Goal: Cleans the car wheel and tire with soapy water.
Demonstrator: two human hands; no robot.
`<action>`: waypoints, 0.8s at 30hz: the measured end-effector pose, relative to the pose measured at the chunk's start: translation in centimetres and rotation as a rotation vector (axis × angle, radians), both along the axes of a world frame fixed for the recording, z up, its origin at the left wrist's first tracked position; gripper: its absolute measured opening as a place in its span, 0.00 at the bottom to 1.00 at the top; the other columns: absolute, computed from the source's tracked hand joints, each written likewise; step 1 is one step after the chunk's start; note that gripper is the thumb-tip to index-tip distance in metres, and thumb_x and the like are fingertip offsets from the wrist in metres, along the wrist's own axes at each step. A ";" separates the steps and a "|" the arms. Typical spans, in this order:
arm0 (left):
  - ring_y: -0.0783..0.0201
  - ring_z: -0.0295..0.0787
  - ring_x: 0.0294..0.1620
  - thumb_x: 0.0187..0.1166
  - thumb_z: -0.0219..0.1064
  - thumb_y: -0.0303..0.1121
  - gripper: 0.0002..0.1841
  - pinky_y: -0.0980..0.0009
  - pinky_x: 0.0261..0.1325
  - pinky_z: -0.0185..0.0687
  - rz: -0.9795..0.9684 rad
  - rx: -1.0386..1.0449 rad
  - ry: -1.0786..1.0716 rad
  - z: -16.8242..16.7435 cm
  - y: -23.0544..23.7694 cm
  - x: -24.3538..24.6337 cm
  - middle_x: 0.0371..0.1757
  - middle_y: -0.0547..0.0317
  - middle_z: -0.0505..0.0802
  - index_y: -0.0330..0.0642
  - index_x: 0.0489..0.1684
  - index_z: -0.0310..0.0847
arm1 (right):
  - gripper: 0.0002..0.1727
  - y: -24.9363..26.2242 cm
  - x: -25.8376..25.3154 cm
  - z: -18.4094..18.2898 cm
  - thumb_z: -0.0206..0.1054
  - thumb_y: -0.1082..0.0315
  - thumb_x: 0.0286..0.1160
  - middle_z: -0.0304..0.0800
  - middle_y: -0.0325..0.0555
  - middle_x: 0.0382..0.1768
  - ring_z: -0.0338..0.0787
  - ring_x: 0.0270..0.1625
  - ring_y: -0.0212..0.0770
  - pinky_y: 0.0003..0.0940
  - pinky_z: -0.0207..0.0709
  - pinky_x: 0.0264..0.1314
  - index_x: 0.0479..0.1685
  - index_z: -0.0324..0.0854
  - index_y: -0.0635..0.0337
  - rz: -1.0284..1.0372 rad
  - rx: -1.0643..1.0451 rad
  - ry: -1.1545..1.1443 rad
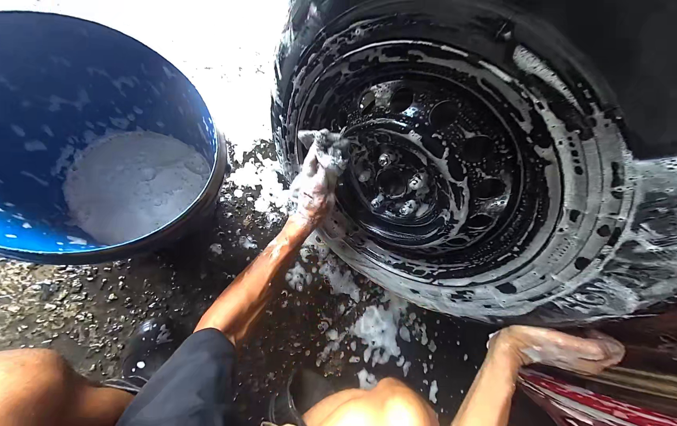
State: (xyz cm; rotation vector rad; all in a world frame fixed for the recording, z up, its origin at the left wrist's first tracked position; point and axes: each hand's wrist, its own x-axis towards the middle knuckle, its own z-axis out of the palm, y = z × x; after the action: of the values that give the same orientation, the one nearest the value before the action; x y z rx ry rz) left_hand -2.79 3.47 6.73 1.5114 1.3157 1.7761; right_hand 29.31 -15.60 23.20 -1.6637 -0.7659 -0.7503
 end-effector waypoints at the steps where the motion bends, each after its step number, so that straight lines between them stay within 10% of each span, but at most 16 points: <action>1: 0.46 0.78 0.78 0.80 0.61 0.24 0.17 0.56 0.82 0.72 0.001 0.012 -0.009 2.3 0.6 0.2 0.74 0.33 0.82 0.32 0.65 0.83 | 0.25 0.0 0.4 -0.1 0.52 0.66 0.84 0.83 0.64 0.65 0.81 0.73 0.47 0.33 0.68 0.81 0.69 0.72 0.80 -0.045 -0.038 -0.044; 6: 0.49 0.87 0.67 0.74 0.63 0.37 0.14 0.47 0.77 0.72 -0.190 0.535 0.317 13.4 2.6 2.0 0.56 0.51 0.96 0.48 0.49 0.95 | 0.24 0.3 -4.6 1.6 0.46 0.73 0.86 0.78 0.68 0.68 0.78 0.75 0.49 0.35 0.68 0.81 0.73 0.64 0.85 0.141 0.062 0.117; 8: 0.52 0.84 0.74 0.81 0.59 0.41 0.18 0.45 0.82 0.65 -0.344 0.749 0.536 15.1 3.8 1.4 0.66 0.59 0.93 0.61 0.63 0.91 | 0.25 0.2 -10.4 4.1 0.40 0.75 0.89 0.76 0.58 0.74 0.74 0.78 0.38 0.29 0.62 0.84 0.80 0.60 0.80 0.358 0.189 0.434; 10: 0.51 0.85 0.73 0.82 0.61 0.42 0.18 0.43 0.85 0.62 -0.302 0.781 0.511 12.7 6.2 -0.3 0.65 0.55 0.94 0.60 0.66 0.90 | 0.18 -1.1 -12.0 4.1 0.47 0.73 0.90 0.87 0.56 0.56 0.88 0.62 0.36 0.31 0.81 0.69 0.65 0.70 0.81 0.767 0.334 0.508; 14: 0.44 0.85 0.70 0.81 0.63 0.39 0.17 0.49 0.76 0.76 -0.090 0.286 0.266 0.3 6.6 -0.4 0.63 0.39 0.92 0.39 0.55 0.92 | 0.13 -2.0 -13.7 6.8 0.50 0.78 0.82 0.92 0.46 0.24 0.94 0.30 0.32 0.26 0.90 0.40 0.35 0.80 0.74 0.912 0.083 0.672; 16: 0.43 0.83 0.72 0.83 0.57 0.29 0.19 0.52 0.80 0.71 -0.053 -0.146 -0.004 -3.6 2.3 4.2 0.64 0.32 0.89 0.24 0.61 0.84 | 0.15 -1.3 -7.7 2.6 0.49 0.73 0.87 0.89 0.53 0.43 0.91 0.49 0.37 0.33 0.86 0.57 0.55 0.73 0.82 0.789 0.255 0.373; 20: 0.44 0.67 0.85 0.95 0.41 0.41 0.27 0.47 0.85 0.63 -0.104 -0.730 -0.593 1.4 -6.9 12.3 0.83 0.34 0.73 0.34 0.86 0.62 | 0.29 -0.8 3.0 -1.6 0.51 0.66 0.84 0.78 0.66 0.69 0.79 0.74 0.47 0.36 0.70 0.80 0.75 0.64 0.83 0.184 0.139 0.072; 24: 0.45 0.78 0.72 0.91 0.54 0.46 0.24 0.45 0.74 0.73 0.090 -1.013 -0.983 6.5 -6.6 14.0 0.69 0.38 0.85 0.34 0.70 0.77 | 0.22 0.0 -0.2 -0.1 0.55 0.71 0.81 0.85 0.65 0.61 0.84 0.70 0.48 0.33 0.71 0.79 0.66 0.74 0.83 -0.044 0.034 0.034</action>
State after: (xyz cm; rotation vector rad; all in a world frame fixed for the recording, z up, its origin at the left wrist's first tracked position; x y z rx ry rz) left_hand 11.21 -3.17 13.28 -0.0015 1.3405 1.2096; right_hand 29.13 -15.59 23.11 -1.6628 -0.6912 -0.7600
